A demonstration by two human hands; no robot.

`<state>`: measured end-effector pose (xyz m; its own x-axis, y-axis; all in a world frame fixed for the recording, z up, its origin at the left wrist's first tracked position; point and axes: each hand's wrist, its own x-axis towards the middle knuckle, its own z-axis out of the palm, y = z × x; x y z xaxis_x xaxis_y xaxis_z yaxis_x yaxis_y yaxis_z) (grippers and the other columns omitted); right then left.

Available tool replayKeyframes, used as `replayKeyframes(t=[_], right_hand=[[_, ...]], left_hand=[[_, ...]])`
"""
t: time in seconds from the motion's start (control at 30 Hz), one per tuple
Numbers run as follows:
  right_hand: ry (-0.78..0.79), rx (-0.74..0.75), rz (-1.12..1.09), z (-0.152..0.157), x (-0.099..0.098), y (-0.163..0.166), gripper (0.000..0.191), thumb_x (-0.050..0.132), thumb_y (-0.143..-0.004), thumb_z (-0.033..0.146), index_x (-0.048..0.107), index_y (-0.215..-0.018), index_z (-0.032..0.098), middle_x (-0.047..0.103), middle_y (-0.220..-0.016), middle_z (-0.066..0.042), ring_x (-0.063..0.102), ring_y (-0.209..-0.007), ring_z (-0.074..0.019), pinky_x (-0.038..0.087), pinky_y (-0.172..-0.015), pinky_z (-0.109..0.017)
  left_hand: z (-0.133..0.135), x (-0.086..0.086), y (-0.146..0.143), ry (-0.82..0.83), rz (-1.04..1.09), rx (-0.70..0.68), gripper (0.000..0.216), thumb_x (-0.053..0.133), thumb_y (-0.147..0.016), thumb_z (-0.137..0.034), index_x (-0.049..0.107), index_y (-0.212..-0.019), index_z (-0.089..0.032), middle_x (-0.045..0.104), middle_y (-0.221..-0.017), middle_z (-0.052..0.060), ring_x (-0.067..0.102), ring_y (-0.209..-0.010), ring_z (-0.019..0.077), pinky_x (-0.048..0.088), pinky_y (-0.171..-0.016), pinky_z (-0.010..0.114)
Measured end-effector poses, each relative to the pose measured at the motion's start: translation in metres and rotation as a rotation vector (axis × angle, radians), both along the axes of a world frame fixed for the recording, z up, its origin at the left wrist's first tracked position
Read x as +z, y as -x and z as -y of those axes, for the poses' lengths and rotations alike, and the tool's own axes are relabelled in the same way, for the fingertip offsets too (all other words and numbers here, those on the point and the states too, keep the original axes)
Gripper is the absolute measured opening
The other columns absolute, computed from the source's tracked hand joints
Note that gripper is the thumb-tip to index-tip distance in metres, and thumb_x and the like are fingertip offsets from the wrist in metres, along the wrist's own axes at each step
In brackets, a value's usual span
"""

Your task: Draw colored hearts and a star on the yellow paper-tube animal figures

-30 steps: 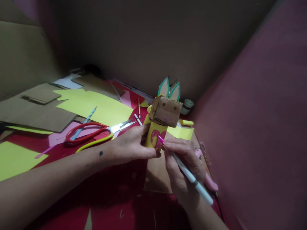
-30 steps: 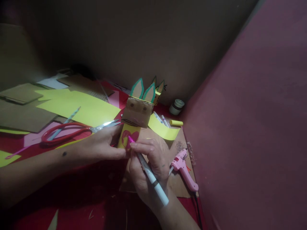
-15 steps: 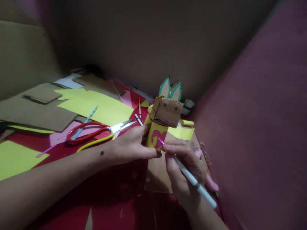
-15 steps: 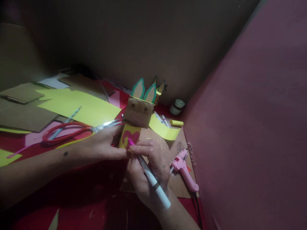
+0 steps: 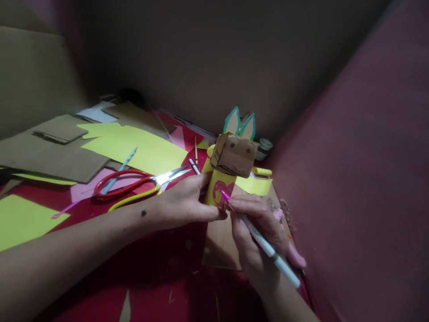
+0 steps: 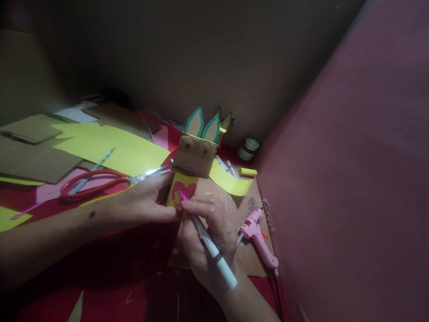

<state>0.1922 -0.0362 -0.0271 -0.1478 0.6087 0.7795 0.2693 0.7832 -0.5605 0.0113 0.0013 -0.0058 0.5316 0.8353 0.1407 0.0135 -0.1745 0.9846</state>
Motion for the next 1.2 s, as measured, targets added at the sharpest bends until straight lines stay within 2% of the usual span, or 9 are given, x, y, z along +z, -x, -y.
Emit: replayKeyframes(t=[0.17,0.3,0.47,0.63,0.83,1.03,1.2], right_hand=[[-0.052,-0.026,-0.02,-0.0023,-0.0005,0.0016,0.028,0.063,-0.089,0.003,0.07,-0.106,0.025,0.074,-0.096,0.0,0.072,-0.092,-0.0147,0.06,-0.083,-0.03],[-0.03,-0.006,0.014,-0.0028,-0.001,0.0019,0.028,0.063,-0.089,0.002,0.07,-0.103,0.025,0.074,-0.095,0.0,0.072,-0.094,-0.015,0.059,-0.085,-0.031],[-0.034,-0.032,-0.021,-0.0015,0.0001,0.0021,0.028,0.063,-0.09,0.005,0.07,-0.107,0.026,0.073,-0.098,0.0,0.072,-0.094,-0.0149,0.061,-0.082,-0.03],[0.002,-0.012,0.067,0.0005,0.0,-0.0012,0.026,0.063,-0.09,0.006,0.068,-0.105,0.026,0.074,-0.098,-0.002,0.073,-0.094,-0.0172,0.061,-0.082,-0.034],[-0.008,-0.041,-0.009,0.0004,-0.0004,0.0015,0.028,0.063,-0.09,0.005,0.07,-0.106,0.027,0.074,-0.098,-0.001,0.073,-0.094,-0.0164,0.061,-0.082,-0.032],[0.006,0.001,0.015,0.0005,0.0,0.0011,0.026,0.063,-0.09,0.004,0.069,-0.103,0.025,0.073,-0.098,-0.001,0.072,-0.097,-0.0161,0.059,-0.086,-0.032],[-0.019,-0.023,0.027,0.0001,0.0001,-0.0004,0.028,0.062,-0.09,0.003,0.07,-0.105,0.026,0.074,-0.098,-0.001,0.072,-0.098,-0.0169,0.059,-0.085,-0.033]], left_hand=[[-0.0006,0.0009,0.0,-0.017,-0.022,0.015,0.03,0.075,-0.074,-0.018,0.056,-0.098,-0.018,0.057,-0.087,-0.002,0.055,-0.081,0.0164,0.047,-0.07,0.029],[0.0004,0.0014,0.0002,-0.007,0.006,-0.008,0.027,0.073,-0.075,-0.016,0.055,-0.096,-0.017,0.056,-0.084,-0.003,0.053,-0.076,0.0143,0.046,-0.068,0.028],[0.0003,0.0001,-0.0001,0.0,-0.027,0.018,0.032,0.074,-0.075,-0.02,0.055,-0.1,-0.017,0.057,-0.088,-0.001,0.055,-0.082,0.0172,0.047,-0.071,0.03],[-0.0008,0.0001,-0.0004,-0.022,-0.007,0.01,0.029,0.072,-0.075,-0.016,0.055,-0.098,-0.017,0.058,-0.087,-0.002,0.053,-0.079,0.0147,0.047,-0.071,0.029],[0.0003,-0.002,0.0006,-0.021,-0.057,0.033,0.032,0.074,-0.076,-0.024,0.056,-0.101,-0.017,0.058,-0.085,-0.001,0.054,-0.078,0.0171,0.046,-0.068,0.032],[0.0008,-0.0024,0.0,-0.041,-0.039,0.011,0.03,0.071,-0.076,-0.021,0.052,-0.099,-0.018,0.062,-0.091,0.001,0.059,-0.084,0.02,0.05,-0.073,0.033],[0.0013,-0.0028,0.0003,-0.045,-0.094,0.036,0.029,0.07,-0.077,-0.023,0.052,-0.1,-0.017,0.063,-0.092,0.002,0.06,-0.084,0.0213,0.051,-0.072,0.036]])
